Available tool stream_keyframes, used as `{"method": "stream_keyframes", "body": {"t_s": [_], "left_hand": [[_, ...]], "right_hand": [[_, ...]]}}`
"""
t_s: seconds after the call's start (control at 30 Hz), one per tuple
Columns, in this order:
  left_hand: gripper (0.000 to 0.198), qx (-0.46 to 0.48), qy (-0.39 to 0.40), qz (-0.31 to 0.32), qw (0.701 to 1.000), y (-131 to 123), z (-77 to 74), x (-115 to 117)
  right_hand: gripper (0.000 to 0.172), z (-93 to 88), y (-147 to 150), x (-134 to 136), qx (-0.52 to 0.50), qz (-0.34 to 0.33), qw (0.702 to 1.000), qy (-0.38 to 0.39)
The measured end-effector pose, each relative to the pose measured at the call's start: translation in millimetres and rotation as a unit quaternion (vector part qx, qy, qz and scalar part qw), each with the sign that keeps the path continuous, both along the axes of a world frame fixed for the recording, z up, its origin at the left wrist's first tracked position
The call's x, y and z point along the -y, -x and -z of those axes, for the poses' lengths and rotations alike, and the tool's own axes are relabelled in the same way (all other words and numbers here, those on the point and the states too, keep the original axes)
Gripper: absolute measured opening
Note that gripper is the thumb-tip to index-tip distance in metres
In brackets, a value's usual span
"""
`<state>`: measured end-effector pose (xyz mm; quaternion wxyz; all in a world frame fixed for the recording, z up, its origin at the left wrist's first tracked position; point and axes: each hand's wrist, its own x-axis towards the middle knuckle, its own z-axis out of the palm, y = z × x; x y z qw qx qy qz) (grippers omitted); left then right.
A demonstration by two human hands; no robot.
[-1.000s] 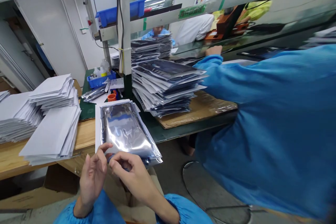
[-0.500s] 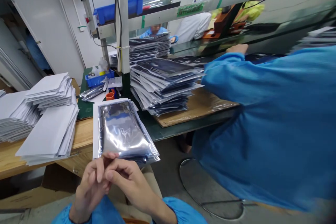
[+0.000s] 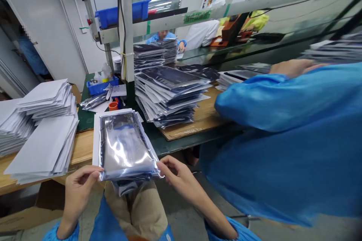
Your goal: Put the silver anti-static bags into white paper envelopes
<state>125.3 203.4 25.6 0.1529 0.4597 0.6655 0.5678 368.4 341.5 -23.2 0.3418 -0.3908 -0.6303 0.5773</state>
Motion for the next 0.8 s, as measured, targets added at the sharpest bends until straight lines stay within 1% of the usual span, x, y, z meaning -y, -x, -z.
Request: {"method": "stream_keyframes", "body": {"t_s": [0.1,0.17,0.2,0.27,0.37,0.4,0.43,0.5,0.53,0.57,0.63,0.67,0.73,0.8], "left_hand": [[0.024,-0.021,0.054,0.002,0.998,-6,2.0,-5],[0.028,-0.051,0.058,-0.015,0.997,-4,9.7,-8],[0.031,-0.072,0.055,-0.028,0.995,-1,15.1,-9],[0.040,-0.103,0.059,-0.047,0.992,7,27.3,-11],[0.055,-0.087,0.114,-0.034,0.989,18,42.6,-13],[0.060,-0.073,0.133,-0.028,0.988,20,45.6,-14],[0.064,-0.059,0.148,-0.027,0.987,21,47.2,-14],[0.069,-0.037,0.163,-0.026,0.986,22,47.2,-14],[0.069,-0.030,0.164,-0.025,0.986,21,46.0,-13],[0.067,-0.027,0.164,-0.020,0.986,21,44.4,-13],[0.061,-0.036,0.160,-0.012,0.986,19,40.5,-12],[0.057,-0.049,0.157,-0.015,0.986,18,38.3,-12],[0.050,-0.081,0.149,-0.022,0.985,17,33.6,-13],[0.044,-0.102,0.139,-0.012,0.985,16,28.3,-15]], "right_hand": [[0.045,-4.4,4,-4,-0.018,-0.074,0.996,0.046],[0.048,-11.7,5,-6,-0.039,-0.098,0.991,0.080],[0.048,-16.4,6,-6,-0.052,-0.099,0.989,0.097],[0.044,-26.3,8,-8,-0.102,-0.082,0.981,0.144],[0.038,-37.2,14,-13,-0.190,-0.035,0.953,0.235],[0.035,-38.9,16,-16,-0.203,-0.016,0.948,0.245],[0.034,-39.7,17,-20,-0.208,0.007,0.949,0.237],[0.031,-39.9,18,-30,-0.206,0.053,0.956,0.200],[0.030,-40.0,17,-35,-0.204,0.066,0.958,0.192],[0.027,-40.5,16,-41,-0.204,0.069,0.956,0.200],[0.017,-42.9,14,-52,-0.210,0.046,0.942,0.257],[0.017,-44.4,13,-57,-0.213,0.032,0.933,0.290],[0.023,-47.1,15,-65,-0.210,0.011,0.914,0.346],[0.023,-48.8,20,-72,-0.190,-0.025,0.907,0.375]]}}
